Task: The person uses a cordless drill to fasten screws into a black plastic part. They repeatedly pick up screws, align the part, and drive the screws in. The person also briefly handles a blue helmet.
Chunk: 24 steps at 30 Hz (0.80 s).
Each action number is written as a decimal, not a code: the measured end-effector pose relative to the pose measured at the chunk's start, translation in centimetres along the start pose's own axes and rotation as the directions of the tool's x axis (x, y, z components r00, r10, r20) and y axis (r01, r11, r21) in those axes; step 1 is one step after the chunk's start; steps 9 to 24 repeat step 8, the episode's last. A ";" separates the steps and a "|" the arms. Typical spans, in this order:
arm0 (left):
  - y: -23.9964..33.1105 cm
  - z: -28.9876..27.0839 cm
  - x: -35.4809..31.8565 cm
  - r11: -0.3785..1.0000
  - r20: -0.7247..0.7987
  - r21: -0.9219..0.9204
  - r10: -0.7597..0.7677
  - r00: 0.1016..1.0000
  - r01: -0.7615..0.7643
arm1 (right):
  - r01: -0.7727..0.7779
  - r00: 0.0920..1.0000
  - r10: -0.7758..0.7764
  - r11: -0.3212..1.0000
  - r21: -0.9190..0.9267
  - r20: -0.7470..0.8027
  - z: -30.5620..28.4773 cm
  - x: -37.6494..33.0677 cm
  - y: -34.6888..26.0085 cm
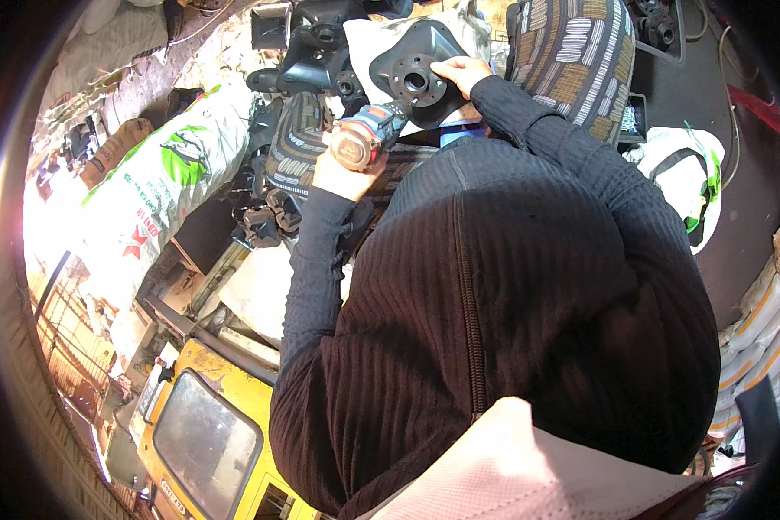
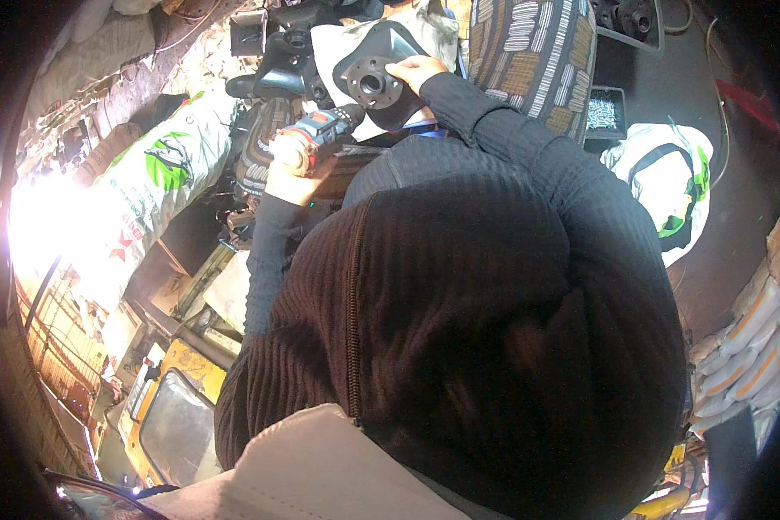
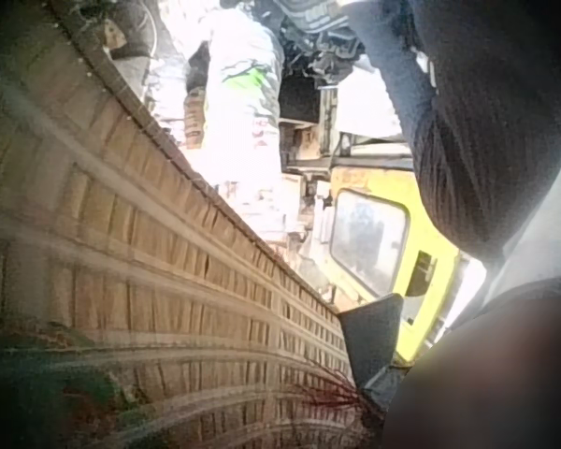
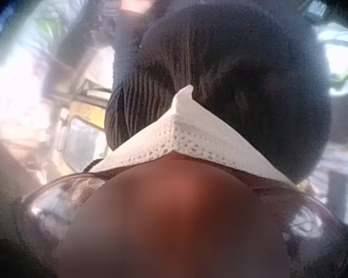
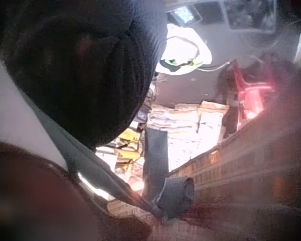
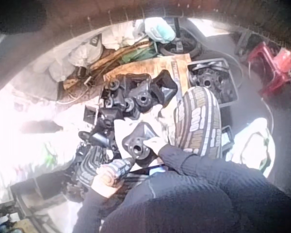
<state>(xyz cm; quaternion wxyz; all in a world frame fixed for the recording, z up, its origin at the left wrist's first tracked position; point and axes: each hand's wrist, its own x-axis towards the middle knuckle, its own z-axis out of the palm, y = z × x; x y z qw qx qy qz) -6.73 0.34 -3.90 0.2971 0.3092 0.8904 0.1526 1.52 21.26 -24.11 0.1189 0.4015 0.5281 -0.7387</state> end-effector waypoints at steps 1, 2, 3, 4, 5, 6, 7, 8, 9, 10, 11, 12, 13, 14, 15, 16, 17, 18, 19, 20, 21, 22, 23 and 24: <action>0.3 0.1 0.1 0.994 0.007 0.107 0.032 0.999 -0.033 | 0.002 1.000 -0.002 1.000 -0.003 0.001 0.0 0.0 -0.1; 0.7 0.2 0.1 0.975 0.018 0.212 0.062 0.998 -0.065 | 0.024 1.000 -0.024 1.000 -0.006 0.007 0.0 -0.1 -0.1; 1.1 0.1 0.1 0.981 0.031 0.193 0.026 0.999 -0.031 | 0.032 0.999 -0.032 0.999 -0.010 0.006 -0.1 -0.3 -0.1; 1.5 0.0 0.0 0.984 0.045 0.175 -0.013 0.999 0.005 | 0.038 0.999 -0.038 0.999 -0.008 0.007 -0.2 -0.4 -0.2; 1.9 -0.2 -0.1 0.985 0.040 0.171 -0.025 0.999 0.018 | 0.044 0.999 -0.044 0.999 -0.027 0.003 -0.1 -0.5 -0.1; 2.3 -0.5 -0.1 0.985 0.093 0.167 -0.065 0.994 0.049 | 0.051 0.999 -0.051 0.998 -0.039 0.000 -0.1 -0.5 -0.1; 2.5 -0.6 0.2 0.978 0.161 0.181 -0.130 0.978 0.100 | 0.049 0.999 -0.049 0.998 -0.051 -0.006 -0.2 -0.4 -0.1; 2.7 -0.8 0.4 0.971 0.198 0.201 -0.174 0.965 0.134 | 0.049 0.999 -0.049 0.997 -0.051 0.002 -0.1 -0.4 0.1; 2.7 -0.8 0.4 0.971 0.198 0.201 -0.174 0.965 0.134 | 0.049 0.999 -0.049 0.997 -0.051 0.002 -0.1 -0.4 0.1; 2.7 -0.8 0.4 0.971 0.198 0.201 -0.174 0.965 0.134 | 0.049 0.999 -0.049 0.997 -0.051 0.002 -0.1 -0.4 0.1; 2.7 -0.8 0.4 0.971 0.198 0.201 -0.174 0.965 0.134 | 0.049 0.999 -0.049 0.997 -0.051 0.002 -0.1 -0.4 0.1; 2.7 -0.8 0.4 0.971 0.198 0.201 -0.174 0.965 0.134 | 0.049 0.999 -0.049 0.997 -0.051 0.002 -0.1 -0.4 0.1; 2.7 -0.8 0.4 0.971 0.198 0.201 -0.174 0.965 0.134 | 0.049 0.999 -0.049 0.997 -0.051 0.002 -0.1 -0.4 0.1; 2.7 -0.8 0.4 0.971 0.198 0.201 -0.174 0.965 0.134 | 0.049 0.999 -0.049 0.997 -0.051 0.002 -0.1 -0.4 0.1; 2.7 -0.8 0.4 0.971 0.198 0.201 -0.174 0.965 0.134 | 0.049 0.999 -0.049 0.997 -0.051 0.002 -0.1 -0.4 0.1; 2.7 -0.8 0.4 0.971 0.198 0.201 -0.174 0.965 0.134 | 0.049 0.999 -0.049 0.997 -0.051 0.002 -0.1 -0.4 0.1; 2.7 -0.8 0.4 0.971 0.198 0.201 -0.174 0.965 0.134 | 0.049 0.999 -0.049 0.997 -0.051 0.002 -0.1 -0.4 0.1; 2.7 -0.8 0.4 0.971 0.198 0.201 -0.174 0.965 0.134 | 0.049 0.999 -0.049 0.997 -0.051 0.002 -0.1 -0.4 0.1; 2.7 -0.8 0.4 0.971 0.198 0.201 -0.174 0.965 0.134 | 0.049 0.999 -0.049 0.997 -0.051 0.002 -0.1 -0.4 0.1; 2.7 -0.8 0.4 0.971 0.198 0.201 -0.174 0.965 0.134 | 0.049 0.999 -0.049 0.997 -0.051 0.002 -0.1 -0.4 0.1; 2.7 -0.8 0.4 0.971 0.198 0.201 -0.174 0.965 0.134 | 0.049 0.999 -0.049 0.997 -0.051 0.002 -0.1 -0.4 0.1; 2.7 -0.8 0.4 0.971 0.198 0.201 -0.174 0.965 0.134 | 0.049 0.999 -0.049 0.997 -0.051 0.002 -0.1 -0.4 0.1; 2.7 -0.8 0.4 0.971 0.198 0.201 -0.174 0.965 0.134 | 0.049 0.999 -0.049 0.997 -0.051 0.002 -0.1 -0.4 0.1; 2.7 -0.8 0.4 0.971 0.198 0.201 -0.174 0.965 0.134 | 0.049 0.999 -0.049 0.997 -0.051 0.002 -0.1 -0.4 0.1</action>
